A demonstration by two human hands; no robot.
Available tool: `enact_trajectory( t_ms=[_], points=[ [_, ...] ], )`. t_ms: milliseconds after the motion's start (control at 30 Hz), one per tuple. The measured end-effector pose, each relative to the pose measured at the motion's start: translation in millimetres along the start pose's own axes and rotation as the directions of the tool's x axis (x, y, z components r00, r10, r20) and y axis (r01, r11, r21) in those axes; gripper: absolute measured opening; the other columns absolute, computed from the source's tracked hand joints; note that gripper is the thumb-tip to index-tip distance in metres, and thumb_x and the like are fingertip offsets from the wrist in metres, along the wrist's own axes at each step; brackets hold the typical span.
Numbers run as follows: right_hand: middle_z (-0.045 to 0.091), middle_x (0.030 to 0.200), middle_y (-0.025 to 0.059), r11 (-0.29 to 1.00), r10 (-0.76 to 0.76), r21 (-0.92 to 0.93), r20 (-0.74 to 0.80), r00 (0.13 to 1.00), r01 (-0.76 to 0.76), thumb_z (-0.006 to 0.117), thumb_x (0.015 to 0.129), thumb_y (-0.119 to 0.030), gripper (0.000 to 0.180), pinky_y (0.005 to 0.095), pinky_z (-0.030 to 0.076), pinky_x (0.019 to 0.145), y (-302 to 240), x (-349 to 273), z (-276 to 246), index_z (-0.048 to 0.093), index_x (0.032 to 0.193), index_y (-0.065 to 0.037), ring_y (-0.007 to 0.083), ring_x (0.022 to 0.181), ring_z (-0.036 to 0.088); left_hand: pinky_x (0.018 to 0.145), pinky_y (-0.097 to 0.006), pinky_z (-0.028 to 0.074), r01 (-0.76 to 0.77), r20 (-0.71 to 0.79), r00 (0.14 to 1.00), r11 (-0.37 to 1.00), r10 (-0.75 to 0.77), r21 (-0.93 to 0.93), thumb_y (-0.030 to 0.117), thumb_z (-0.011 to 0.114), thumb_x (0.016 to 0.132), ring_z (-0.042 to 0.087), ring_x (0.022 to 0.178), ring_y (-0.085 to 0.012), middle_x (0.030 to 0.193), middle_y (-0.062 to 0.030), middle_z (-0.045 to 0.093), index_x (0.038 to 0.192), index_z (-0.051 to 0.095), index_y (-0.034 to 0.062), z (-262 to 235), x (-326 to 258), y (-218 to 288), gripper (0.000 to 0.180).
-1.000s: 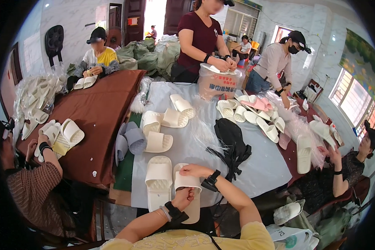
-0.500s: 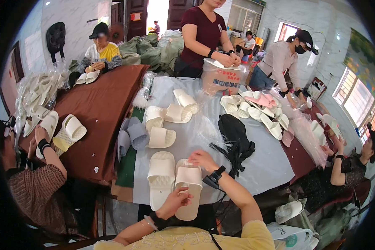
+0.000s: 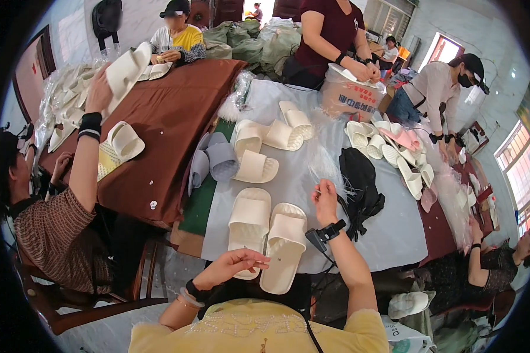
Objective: Manually assemble and inspect components of plastic sandals/slippers at a factory workstation.
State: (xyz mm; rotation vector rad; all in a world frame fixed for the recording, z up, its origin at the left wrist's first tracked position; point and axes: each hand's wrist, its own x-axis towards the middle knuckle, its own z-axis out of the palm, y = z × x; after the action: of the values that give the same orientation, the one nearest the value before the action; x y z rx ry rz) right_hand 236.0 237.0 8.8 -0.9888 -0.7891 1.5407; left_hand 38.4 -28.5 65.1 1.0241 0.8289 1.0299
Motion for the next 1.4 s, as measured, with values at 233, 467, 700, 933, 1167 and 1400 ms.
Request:
enact_trajectory(
  t_ms=[233,467,700,933,1167,1400],
  points=[
    [0.055,0.080,-0.0020,0.843,0.050,-0.516,0.354,0.934,0.151,0.046,0.091,-0.026,0.023,0.0196,0.035,0.054,4,-26,32,0.058,0.100,-0.008,0.0052,0.058,0.040,0.082,-0.027,0.043,-0.053,-0.108,0.992,0.998,0.058,0.046,0.014,0.048,0.092,0.054,0.107,-0.0168,0.117,-0.0081,0.056,0.112,0.053,-0.0007,0,3,-7,0.026],
    [0.065,0.088,0.0050,0.660,0.087,-0.577,0.695,0.714,0.481,0.050,0.089,-0.025,0.027,0.0257,0.045,0.070,14,-38,58,0.062,0.098,-0.002,0.0123,0.080,0.059,0.075,-0.025,0.045,-0.097,-0.440,0.863,0.937,0.247,0.336,0.022,0.049,0.092,0.060,0.088,-0.0157,0.095,-0.0064,0.063,0.107,0.055,-0.0024,-7,12,-27,0.030],
    [0.064,0.084,0.0115,0.561,0.131,-0.555,0.792,0.596,0.615,0.056,0.081,-0.026,0.024,0.0331,0.047,0.068,40,-23,71,0.064,0.091,-0.006,0.0246,0.074,0.061,0.062,-0.023,0.045,0.229,-0.387,0.879,0.959,-0.278,-0.170,0.026,0.049,0.092,0.063,0.077,-0.0161,0.092,-0.0061,0.061,0.111,0.050,0.0000,-20,20,-49,0.032],
    [0.063,0.082,0.0135,0.444,0.114,-0.499,0.855,0.506,0.744,0.055,0.079,-0.024,0.021,0.0393,0.046,0.068,50,-31,83,0.065,0.087,-0.007,0.0303,0.075,0.059,0.057,-0.022,0.043,0.266,-0.319,0.871,0.906,-0.373,-0.330,0.021,0.047,0.092,0.062,0.076,-0.0156,0.092,-0.0070,0.060,0.102,0.051,0.0028,-51,41,-75,0.021],
    [0.062,0.083,0.0146,0.435,0.152,-0.592,0.791,0.593,0.679,0.051,0.081,-0.025,0.023,0.0394,0.045,0.069,43,-35,91,0.062,0.085,-0.005,0.0321,0.077,0.058,0.056,-0.025,0.047,0.166,-0.247,0.839,0.661,-0.485,-0.732,0.011,0.043,0.092,0.058,0.072,-0.0154,0.085,-0.0063,0.058,0.099,0.050,0.0031,-79,77,-83,0.013],
    [0.064,0.084,0.0117,0.458,0.297,-0.589,0.807,0.509,0.666,0.048,0.083,-0.024,0.024,0.0359,0.044,0.072,44,-34,87,0.061,0.086,-0.004,0.0279,0.078,0.059,0.052,-0.023,0.043,0.166,-0.352,0.834,0.802,-0.424,-0.574,0.005,0.043,0.090,0.050,0.060,-0.0134,0.075,-0.0045,0.053,0.096,0.050,0.0065,-75,89,-82,0.009]
  ],
)
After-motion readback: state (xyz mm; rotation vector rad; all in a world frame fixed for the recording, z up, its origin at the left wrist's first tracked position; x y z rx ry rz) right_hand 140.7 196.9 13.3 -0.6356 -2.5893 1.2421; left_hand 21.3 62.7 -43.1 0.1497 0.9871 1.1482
